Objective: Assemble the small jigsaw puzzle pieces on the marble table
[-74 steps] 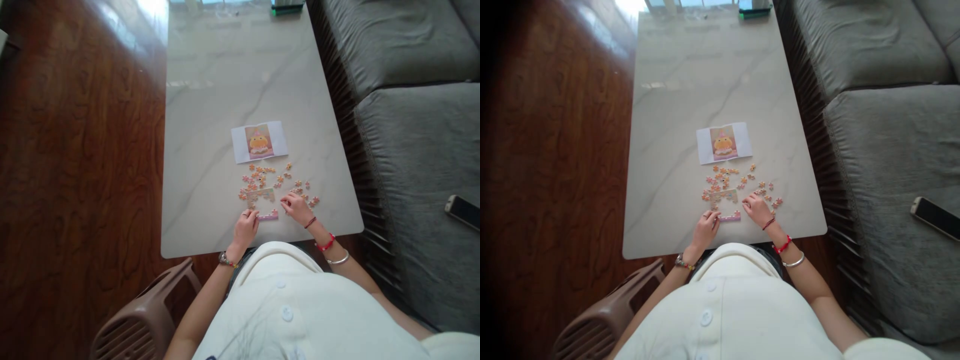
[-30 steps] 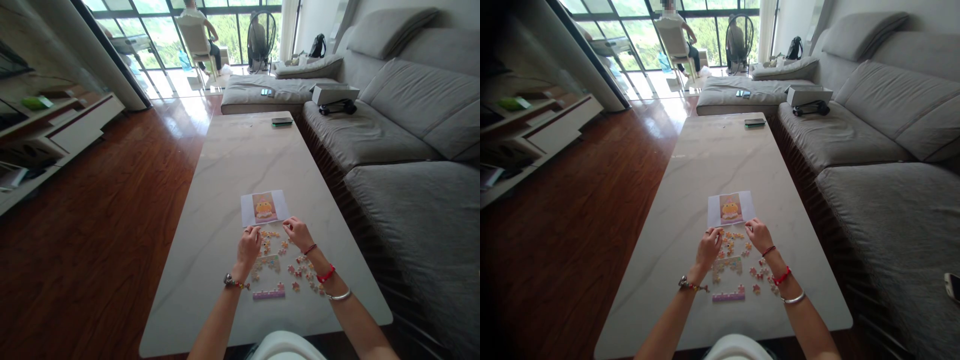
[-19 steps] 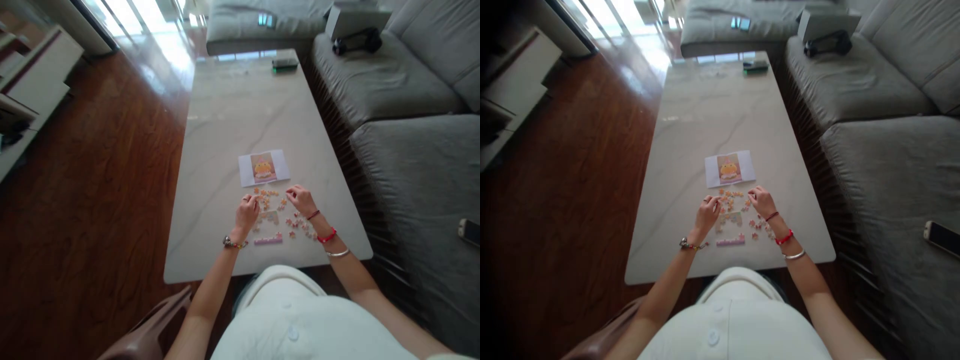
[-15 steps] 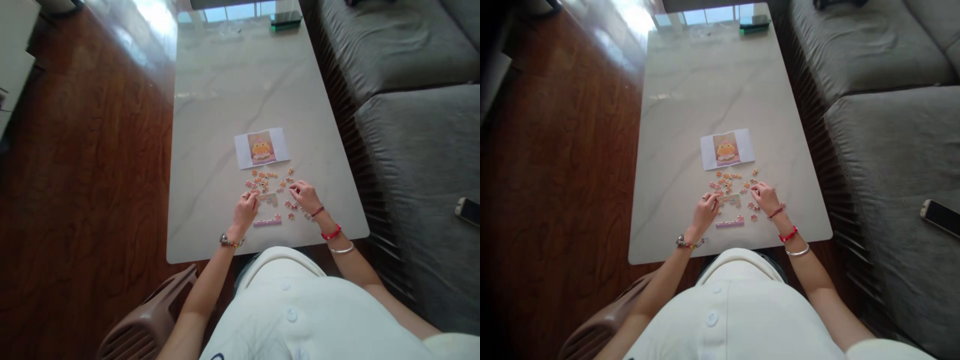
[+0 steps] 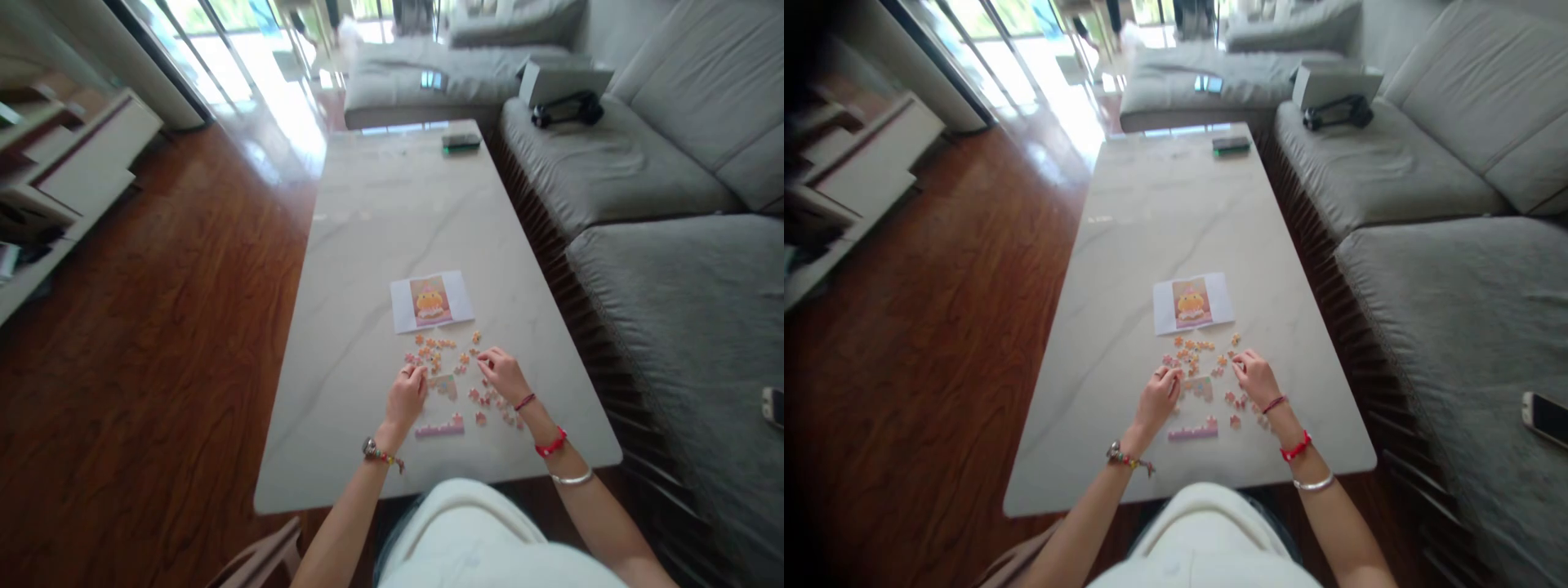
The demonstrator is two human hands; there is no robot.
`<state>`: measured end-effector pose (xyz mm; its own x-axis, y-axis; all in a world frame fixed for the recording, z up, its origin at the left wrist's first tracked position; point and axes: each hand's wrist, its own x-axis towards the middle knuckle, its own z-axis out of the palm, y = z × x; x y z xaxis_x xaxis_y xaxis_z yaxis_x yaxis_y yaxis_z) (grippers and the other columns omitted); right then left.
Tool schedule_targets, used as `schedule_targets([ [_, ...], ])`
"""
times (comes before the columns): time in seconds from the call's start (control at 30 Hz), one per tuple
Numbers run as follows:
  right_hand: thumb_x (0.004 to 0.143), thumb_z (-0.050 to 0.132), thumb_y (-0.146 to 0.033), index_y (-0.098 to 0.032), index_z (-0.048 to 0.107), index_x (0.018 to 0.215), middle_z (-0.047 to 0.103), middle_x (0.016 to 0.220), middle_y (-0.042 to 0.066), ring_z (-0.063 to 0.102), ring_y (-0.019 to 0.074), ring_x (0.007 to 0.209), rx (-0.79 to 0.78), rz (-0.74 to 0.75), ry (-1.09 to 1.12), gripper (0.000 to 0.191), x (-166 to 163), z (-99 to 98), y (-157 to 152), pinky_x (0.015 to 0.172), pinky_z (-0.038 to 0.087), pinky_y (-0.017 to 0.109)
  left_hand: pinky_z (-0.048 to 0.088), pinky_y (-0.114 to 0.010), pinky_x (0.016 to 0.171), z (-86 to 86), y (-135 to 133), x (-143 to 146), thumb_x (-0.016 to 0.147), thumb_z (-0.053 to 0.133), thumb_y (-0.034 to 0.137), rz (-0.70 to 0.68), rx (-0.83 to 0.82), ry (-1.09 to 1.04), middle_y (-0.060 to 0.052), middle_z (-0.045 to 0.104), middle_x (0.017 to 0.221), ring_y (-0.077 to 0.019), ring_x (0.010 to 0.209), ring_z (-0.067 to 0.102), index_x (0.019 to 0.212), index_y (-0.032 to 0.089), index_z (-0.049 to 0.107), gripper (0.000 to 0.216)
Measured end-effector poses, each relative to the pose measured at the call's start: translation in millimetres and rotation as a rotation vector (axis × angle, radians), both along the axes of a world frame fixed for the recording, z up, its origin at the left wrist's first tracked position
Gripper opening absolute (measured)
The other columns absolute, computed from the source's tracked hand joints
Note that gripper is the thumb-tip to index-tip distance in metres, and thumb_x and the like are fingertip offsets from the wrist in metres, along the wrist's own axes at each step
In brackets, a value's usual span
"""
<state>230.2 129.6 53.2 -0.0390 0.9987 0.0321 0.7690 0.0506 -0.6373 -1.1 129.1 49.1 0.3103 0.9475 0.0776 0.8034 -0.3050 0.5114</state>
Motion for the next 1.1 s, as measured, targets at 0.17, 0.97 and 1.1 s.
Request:
schedule_targets([
  [0.17, 0.073, 0.046, -0.02, -0.018, 0.058, 0.074, 0.058, 0.073, 0.003, 0.052, 0.0116, 0.057, 0.154, -0.031, 0.006, 0.012, -4.8, 20.0, 58.1, 0.062, 0.042, 0.025, 0.045, -0.024, 0.067, 13.0, 52.0, 13.1, 0.078, 0.04, 0.016, 0.078, 0.143, -0.006, -0.003, 0.055, 0.084, -0.0122, 0.073, 0.054, 0.092, 0.02, 0.054, 0.021],
  [0.97, 0.074, 0.048, -0.02, -0.017, 0.06, 0.074, 0.058, 0.078, 0.004, 0.053, 0.0128, 0.068, -0.102, -0.018, -0.014, 0.012, 7.3, 3.0, -44.8, 0.069, 0.039, 0.025, 0.042, -0.026, 0.076, 6.6, -63.4, -10.3, 0.08, 0.038, 0.019, -0.084, -0.138, -0.016, -0.004, 0.052, 0.088, -0.0132, 0.083, 0.05, 0.098, 0.02, 0.052, 0.023],
  [1.1, 0.074, 0.049, -0.021, -0.018, 0.061, 0.075, 0.059, 0.078, 0.003, 0.052, 0.0117, 0.064, -0.133, -0.025, -0.004, 0.013, 9.0, 0.9, -63.7, 0.068, 0.04, 0.025, 0.043, -0.025, 0.074, 1.4, -86.8, -12.3, 0.08, 0.038, 0.019, -0.093, -0.158, 0.016, -0.004, 0.052, 0.087, -0.0136, 0.082, 0.051, 0.098, 0.021, 0.052, 0.022],
])
